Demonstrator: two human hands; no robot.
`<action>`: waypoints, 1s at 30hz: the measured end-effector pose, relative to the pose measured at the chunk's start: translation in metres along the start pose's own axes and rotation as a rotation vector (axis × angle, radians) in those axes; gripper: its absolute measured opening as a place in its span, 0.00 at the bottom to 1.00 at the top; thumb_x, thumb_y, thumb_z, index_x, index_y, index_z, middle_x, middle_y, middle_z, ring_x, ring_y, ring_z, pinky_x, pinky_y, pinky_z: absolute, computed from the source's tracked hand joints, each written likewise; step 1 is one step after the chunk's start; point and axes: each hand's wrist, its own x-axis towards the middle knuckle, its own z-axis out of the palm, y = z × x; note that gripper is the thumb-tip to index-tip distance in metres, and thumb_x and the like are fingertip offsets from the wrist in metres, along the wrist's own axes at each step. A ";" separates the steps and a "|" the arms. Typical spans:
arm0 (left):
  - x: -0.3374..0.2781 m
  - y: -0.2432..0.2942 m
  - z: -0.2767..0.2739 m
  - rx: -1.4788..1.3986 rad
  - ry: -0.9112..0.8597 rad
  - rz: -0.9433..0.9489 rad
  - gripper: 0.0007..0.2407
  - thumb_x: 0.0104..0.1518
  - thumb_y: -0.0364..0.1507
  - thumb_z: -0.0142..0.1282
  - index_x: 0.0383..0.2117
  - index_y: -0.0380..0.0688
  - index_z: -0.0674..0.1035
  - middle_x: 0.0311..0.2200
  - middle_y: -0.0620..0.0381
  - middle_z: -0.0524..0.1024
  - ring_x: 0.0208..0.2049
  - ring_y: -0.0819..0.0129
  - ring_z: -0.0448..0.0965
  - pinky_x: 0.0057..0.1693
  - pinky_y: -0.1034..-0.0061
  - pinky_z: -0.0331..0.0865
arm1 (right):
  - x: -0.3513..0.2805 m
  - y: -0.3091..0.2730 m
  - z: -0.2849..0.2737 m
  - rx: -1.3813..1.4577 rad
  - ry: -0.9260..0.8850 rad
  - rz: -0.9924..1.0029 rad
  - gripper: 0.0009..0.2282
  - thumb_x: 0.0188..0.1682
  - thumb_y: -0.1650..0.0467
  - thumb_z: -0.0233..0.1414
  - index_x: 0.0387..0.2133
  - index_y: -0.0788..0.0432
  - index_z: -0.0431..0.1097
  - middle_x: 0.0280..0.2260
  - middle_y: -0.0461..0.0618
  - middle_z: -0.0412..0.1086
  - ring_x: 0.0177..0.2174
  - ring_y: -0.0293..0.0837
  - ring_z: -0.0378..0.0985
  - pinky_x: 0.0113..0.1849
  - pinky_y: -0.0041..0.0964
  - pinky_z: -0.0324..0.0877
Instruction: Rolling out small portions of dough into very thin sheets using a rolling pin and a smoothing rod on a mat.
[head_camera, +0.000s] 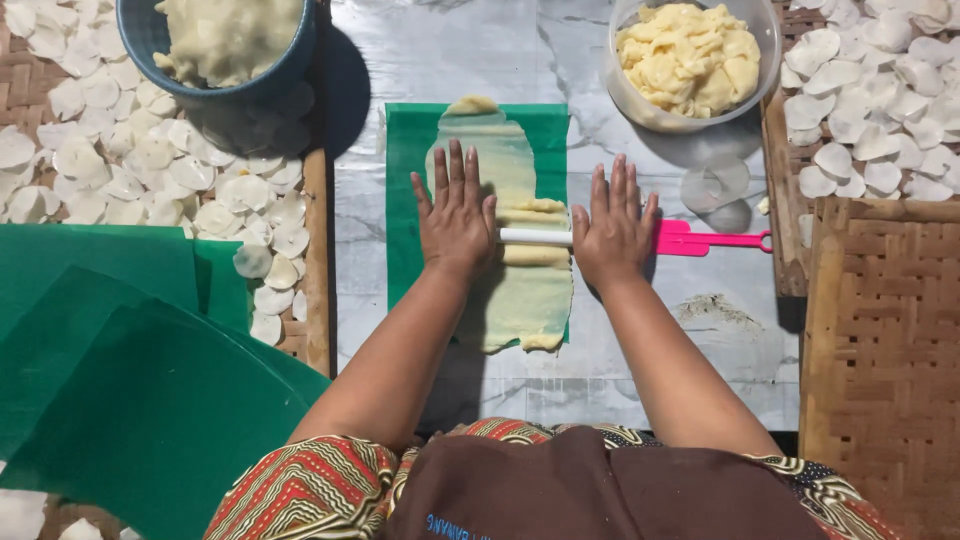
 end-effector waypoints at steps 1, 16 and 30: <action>-0.007 -0.002 0.006 0.000 0.001 -0.002 0.29 0.71 0.45 0.25 0.75 0.47 0.41 0.76 0.52 0.28 0.76 0.54 0.23 0.74 0.43 0.20 | -0.008 0.000 -0.002 0.000 0.000 -0.002 0.28 0.62 0.56 0.34 0.72 0.57 0.48 0.73 0.60 0.38 0.71 0.54 0.37 0.63 0.69 0.36; -0.010 -0.013 0.026 0.026 0.046 0.089 0.28 0.69 0.50 0.27 0.72 0.54 0.57 0.76 0.56 0.42 0.76 0.59 0.36 0.74 0.42 0.24 | -0.015 0.044 0.039 0.015 0.279 -0.173 0.23 0.61 0.47 0.42 0.20 0.43 0.60 0.18 0.37 0.60 0.25 0.43 0.73 0.31 0.40 0.66; -0.021 -0.007 0.014 0.036 -0.136 -0.013 0.27 0.68 0.41 0.28 0.74 0.51 0.47 0.76 0.56 0.35 0.76 0.56 0.29 0.75 0.46 0.20 | -0.032 -0.014 -0.030 0.155 -0.098 0.088 0.19 0.58 0.68 0.43 0.62 0.58 0.58 0.67 0.62 0.50 0.68 0.59 0.45 0.63 0.64 0.43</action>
